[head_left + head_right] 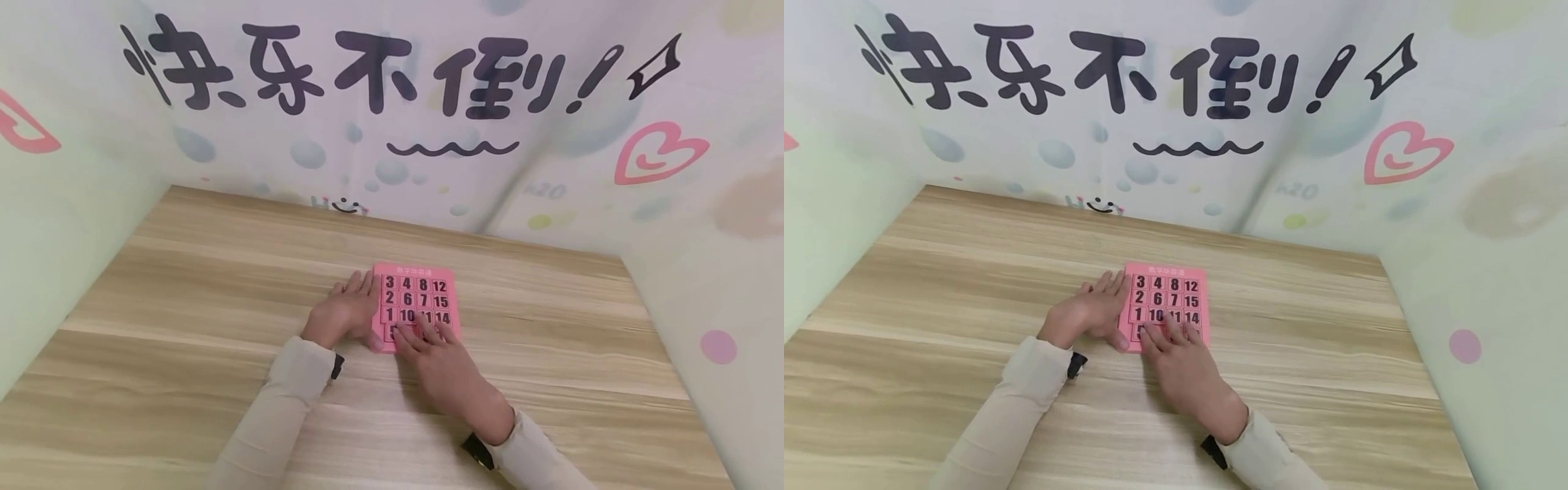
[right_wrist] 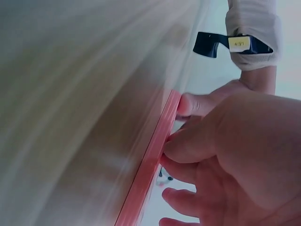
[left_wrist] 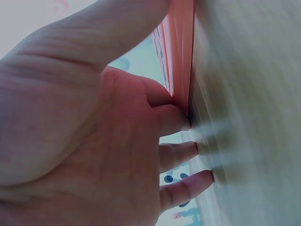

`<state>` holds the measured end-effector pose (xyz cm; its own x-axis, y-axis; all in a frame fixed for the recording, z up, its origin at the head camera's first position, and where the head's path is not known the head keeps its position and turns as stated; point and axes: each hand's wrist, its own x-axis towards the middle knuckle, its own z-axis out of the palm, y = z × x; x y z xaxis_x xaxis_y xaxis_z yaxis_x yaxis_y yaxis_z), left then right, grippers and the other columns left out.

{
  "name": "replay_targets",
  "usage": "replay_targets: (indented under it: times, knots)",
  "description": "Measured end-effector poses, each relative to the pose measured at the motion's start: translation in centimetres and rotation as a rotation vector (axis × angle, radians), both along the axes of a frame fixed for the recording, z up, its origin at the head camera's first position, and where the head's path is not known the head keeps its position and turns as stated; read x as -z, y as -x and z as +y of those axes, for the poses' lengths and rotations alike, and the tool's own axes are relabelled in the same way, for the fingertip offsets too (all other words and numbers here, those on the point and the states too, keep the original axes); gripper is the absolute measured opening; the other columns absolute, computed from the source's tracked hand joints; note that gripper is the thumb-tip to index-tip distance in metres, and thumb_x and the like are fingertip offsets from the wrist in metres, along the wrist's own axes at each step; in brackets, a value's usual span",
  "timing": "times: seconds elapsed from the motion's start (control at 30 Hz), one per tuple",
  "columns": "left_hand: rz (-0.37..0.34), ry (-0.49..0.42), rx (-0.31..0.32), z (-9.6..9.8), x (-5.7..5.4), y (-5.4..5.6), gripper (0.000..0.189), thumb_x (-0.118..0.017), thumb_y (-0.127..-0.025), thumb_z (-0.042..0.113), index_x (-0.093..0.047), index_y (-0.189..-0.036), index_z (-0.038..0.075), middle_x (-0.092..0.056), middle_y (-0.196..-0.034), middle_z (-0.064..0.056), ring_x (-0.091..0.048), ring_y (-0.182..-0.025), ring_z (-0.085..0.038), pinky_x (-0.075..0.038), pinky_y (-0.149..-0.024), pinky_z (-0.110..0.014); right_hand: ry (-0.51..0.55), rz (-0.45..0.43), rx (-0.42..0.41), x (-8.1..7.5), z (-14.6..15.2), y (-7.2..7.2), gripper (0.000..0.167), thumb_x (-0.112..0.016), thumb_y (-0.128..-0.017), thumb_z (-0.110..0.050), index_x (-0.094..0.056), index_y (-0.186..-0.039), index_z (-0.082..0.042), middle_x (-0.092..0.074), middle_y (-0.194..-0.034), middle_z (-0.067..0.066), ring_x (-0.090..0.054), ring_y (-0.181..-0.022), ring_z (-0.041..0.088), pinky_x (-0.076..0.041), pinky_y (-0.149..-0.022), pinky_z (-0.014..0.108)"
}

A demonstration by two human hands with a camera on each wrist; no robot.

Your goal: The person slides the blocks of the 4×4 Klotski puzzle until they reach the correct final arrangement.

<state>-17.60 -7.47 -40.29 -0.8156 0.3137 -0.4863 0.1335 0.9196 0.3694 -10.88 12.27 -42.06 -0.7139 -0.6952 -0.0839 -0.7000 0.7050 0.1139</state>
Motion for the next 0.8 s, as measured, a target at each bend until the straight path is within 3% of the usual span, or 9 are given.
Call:
replay_targets:
  times: [0.23, 0.5, 0.8]
  knots:
    - [-0.007, -0.023, -0.014, -0.1, 0.0, 0.0, 0.121, -0.084, -0.076, 0.038, -0.001, -0.159, 0.004, 0.003, -0.167, -0.013, 0.009, -0.153, -0.031, -0.001, -0.125, -0.050, -0.025, -0.073, 0.033, -0.2, -0.5, 0.0, 0.052, -0.048, -0.099, -0.016, -0.043, -0.151, -0.013, -0.039, -0.157, 0.002, -0.028, -0.149, 0.032, -0.029, -0.119, 0.054]
    - [-0.019, -0.016, -0.017, 0.0, -0.1, -0.1, 0.121, -0.082, -0.077, 0.038, 0.000, -0.159, 0.003, 0.006, -0.166, -0.013, 0.010, -0.153, -0.031, -0.001, -0.125, -0.048, -0.067, -0.039, 0.148, -1.2, 2.2, -0.6, 0.049, -0.047, -0.097, -0.011, -0.050, -0.146, -0.009, -0.044, -0.153, 0.006, -0.033, -0.146, 0.036, -0.030, -0.117, 0.056]
    - [-0.032, -0.029, -0.023, 0.0, -0.2, 0.0, 0.121, -0.082, -0.077, 0.037, 0.000, -0.158, 0.003, 0.006, -0.166, -0.013, 0.011, -0.153, -0.031, 0.001, -0.125, -0.049, -0.074, -0.023, 0.140, -1.0, 2.0, -1.0, 0.043, -0.049, -0.100, -0.011, -0.055, -0.142, -0.010, -0.048, -0.151, 0.005, -0.037, -0.144, 0.035, -0.034, -0.115, 0.055]
